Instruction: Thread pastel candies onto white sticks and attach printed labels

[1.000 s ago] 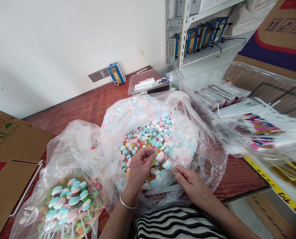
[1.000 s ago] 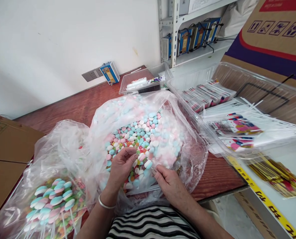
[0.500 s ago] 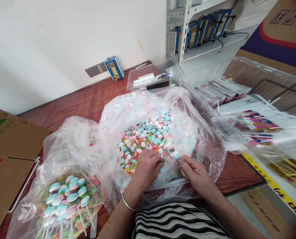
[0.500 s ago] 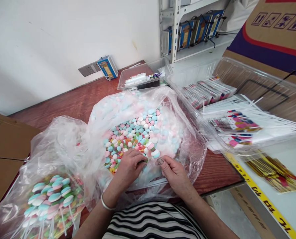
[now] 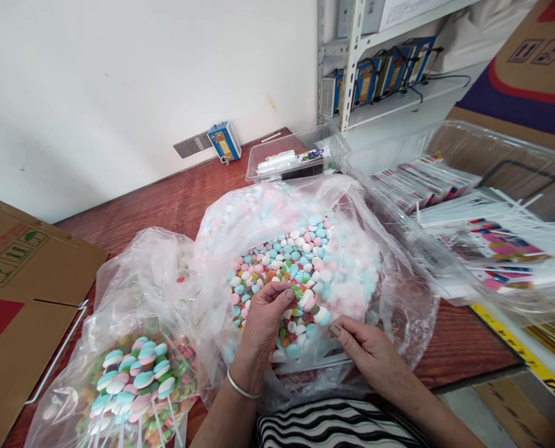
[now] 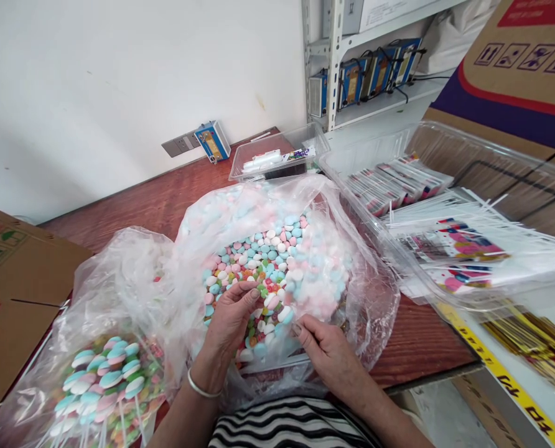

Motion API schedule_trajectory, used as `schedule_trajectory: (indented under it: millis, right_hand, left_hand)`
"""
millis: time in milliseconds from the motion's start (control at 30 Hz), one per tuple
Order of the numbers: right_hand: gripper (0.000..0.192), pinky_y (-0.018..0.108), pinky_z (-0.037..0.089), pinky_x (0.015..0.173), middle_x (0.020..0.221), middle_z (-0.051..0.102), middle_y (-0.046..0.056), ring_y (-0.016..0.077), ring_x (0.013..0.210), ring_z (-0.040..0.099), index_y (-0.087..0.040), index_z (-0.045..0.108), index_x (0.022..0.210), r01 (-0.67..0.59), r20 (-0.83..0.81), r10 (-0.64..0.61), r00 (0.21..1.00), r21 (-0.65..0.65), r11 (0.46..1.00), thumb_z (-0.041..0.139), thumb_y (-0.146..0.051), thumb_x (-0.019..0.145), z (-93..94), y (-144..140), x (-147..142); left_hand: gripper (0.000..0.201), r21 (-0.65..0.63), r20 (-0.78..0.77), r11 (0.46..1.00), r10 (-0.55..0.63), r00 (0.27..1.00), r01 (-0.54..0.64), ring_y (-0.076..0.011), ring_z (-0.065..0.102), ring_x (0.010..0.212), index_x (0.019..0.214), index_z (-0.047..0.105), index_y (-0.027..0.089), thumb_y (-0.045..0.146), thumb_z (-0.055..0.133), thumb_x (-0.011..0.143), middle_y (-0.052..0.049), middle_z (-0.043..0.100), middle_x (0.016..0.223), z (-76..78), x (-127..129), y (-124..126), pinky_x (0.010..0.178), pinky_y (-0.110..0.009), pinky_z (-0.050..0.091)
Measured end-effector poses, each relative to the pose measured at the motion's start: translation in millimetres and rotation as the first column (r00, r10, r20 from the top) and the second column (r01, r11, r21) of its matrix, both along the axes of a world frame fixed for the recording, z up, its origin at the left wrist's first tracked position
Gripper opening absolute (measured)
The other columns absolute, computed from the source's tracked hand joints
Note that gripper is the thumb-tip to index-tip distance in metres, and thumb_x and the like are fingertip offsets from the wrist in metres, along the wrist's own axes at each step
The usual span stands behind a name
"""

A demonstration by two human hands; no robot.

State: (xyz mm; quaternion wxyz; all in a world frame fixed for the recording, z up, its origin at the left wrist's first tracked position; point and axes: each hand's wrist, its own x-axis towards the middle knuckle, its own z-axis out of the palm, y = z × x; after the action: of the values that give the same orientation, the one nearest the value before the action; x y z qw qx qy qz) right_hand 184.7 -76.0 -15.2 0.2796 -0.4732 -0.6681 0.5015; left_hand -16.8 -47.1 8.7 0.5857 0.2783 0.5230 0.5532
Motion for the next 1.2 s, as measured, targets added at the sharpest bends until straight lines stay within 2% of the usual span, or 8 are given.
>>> schedule_trajectory:
  millis: [367, 467, 600, 667, 767, 933, 1033, 1200]
  right_hand:
    - [0.033, 0.024, 0.036, 0.053, 0.062, 0.048, -0.003, 0.0148, 0.059, 0.045, -0.021, 0.051, 0.069, 0.015, 0.002, -0.015, 1.000, -0.033, 0.999, 0.039, -0.039, 0.094, 6.8, -0.7, -1.9]
    - [0.033, 0.024, 0.036, 0.055, 0.063, 0.048, -0.003, 0.0147, 0.061, 0.045, -0.020, 0.054, 0.070, 0.031, -0.014, -0.031, 0.999, -0.028, 0.999, 0.041, -0.039, 0.094, 5.8, 2.4, 2.0]
    - [0.033, 0.023, 0.032, 0.049, 0.061, 0.043, -0.004, 0.0133, 0.056, 0.040, -0.020, 0.055, 0.072, 0.070, -0.030, -0.071, 0.997, -0.039, 0.997, 0.042, -0.041, 0.094, 3.7, 5.1, 7.6]
    - [0.033, 0.023, 0.030, 0.048, 0.059, 0.040, -0.005, 0.0128, 0.055, 0.038, -0.021, 0.053, 0.071, 0.077, -0.037, -0.079, 0.996, -0.040, 0.996, 0.042, -0.042, 0.095, 2.7, 5.1, 8.8]
    - [0.035, 0.024, 0.033, 0.051, 0.061, 0.044, -0.004, 0.0136, 0.057, 0.041, -0.021, 0.052, 0.069, 0.072, -0.037, -0.073, 0.997, -0.027, 0.997, 0.042, -0.042, 0.095, 1.8, 3.7, 9.1]
    - [0.035, 0.025, 0.037, 0.058, 0.067, 0.051, -0.001, 0.0160, 0.064, 0.048, -0.020, 0.055, 0.073, 0.006, -0.010, -0.007, 1.000, -0.031, 0.999, 0.039, -0.042, 0.096, 1.8, 0.2, 7.3]
    - [0.036, 0.025, 0.036, 0.056, 0.065, 0.050, -0.002, 0.0161, 0.062, 0.047, -0.020, 0.054, 0.071, -0.019, 0.002, 0.019, 1.000, -0.031, 0.999, 0.039, -0.041, 0.096, 1.8, -0.3, 4.3]
    - [0.036, 0.026, 0.039, 0.058, 0.066, 0.055, -0.001, 0.0171, 0.065, 0.050, -0.019, 0.057, 0.073, -0.015, -0.008, 0.015, 1.000, -0.034, 0.999, 0.039, -0.041, 0.095, -1.4, 0.5, 1.2]
  left_hand:
    - [0.013, 0.183, -0.533, 0.978, 0.012, 0.846, 0.101, -0.0174, 0.066, 0.079, 0.088, 0.072, 0.018, 0.028, 0.070, 0.080, -0.004, 0.073, 0.084, 6.0, -5.1, -4.1, 0.075, -0.030, 0.052]
    - [0.021, 0.223, -0.713, 0.967, 0.077, 0.697, 0.122, -0.0206, 0.065, 0.090, 0.102, 0.071, 0.022, 0.026, 0.068, 0.082, -0.006, 0.072, 0.098, 4.2, -10.9, -4.2, 0.083, -0.035, 0.050]
    - [0.009, 0.181, -0.917, 0.869, -0.021, 0.399, 0.460, -0.0258, 0.060, 0.095, 0.085, 0.074, 0.026, 0.023, 0.073, 0.077, -0.007, 0.071, 0.090, 4.1, -10.6, -8.9, 0.088, -0.041, 0.044]
    - [0.004, 0.125, -0.944, 0.816, -0.078, 0.321, 0.564, -0.0261, 0.059, 0.089, 0.077, 0.074, 0.026, 0.022, 0.074, 0.076, -0.007, 0.070, 0.082, 2.8, -6.3, -12.2, 0.085, -0.042, 0.043]
    - [0.008, 0.173, -0.899, 0.862, -0.060, 0.434, 0.477, -0.0254, 0.059, 0.088, 0.077, 0.075, 0.025, 0.021, 0.069, 0.080, -0.007, 0.070, 0.081, 0.3, -0.6, -14.2, 0.084, -0.041, 0.044]
    - [0.013, 0.069, -0.369, 0.994, -0.053, 0.928, 0.084, -0.0188, 0.063, 0.077, 0.083, 0.074, 0.020, 0.032, 0.073, 0.077, -0.005, 0.072, 0.082, 3.6, -0.6, -7.2, 0.073, -0.031, 0.050]
    - [0.021, 0.006, -0.108, 0.999, -0.030, 0.994, 0.031, -0.0142, 0.061, 0.071, 0.079, 0.071, 0.017, 0.034, 0.079, 0.070, -0.004, 0.070, 0.079, 6.9, -1.7, -3.2, 0.066, -0.026, 0.050]
    - [0.021, 0.018, -0.107, 0.998, -0.056, 0.993, 0.059, -0.0125, 0.061, 0.071, 0.079, 0.072, 0.016, 0.034, 0.081, 0.070, -0.003, 0.071, 0.080, 3.8, -0.3, -3.5, 0.069, -0.025, 0.050]
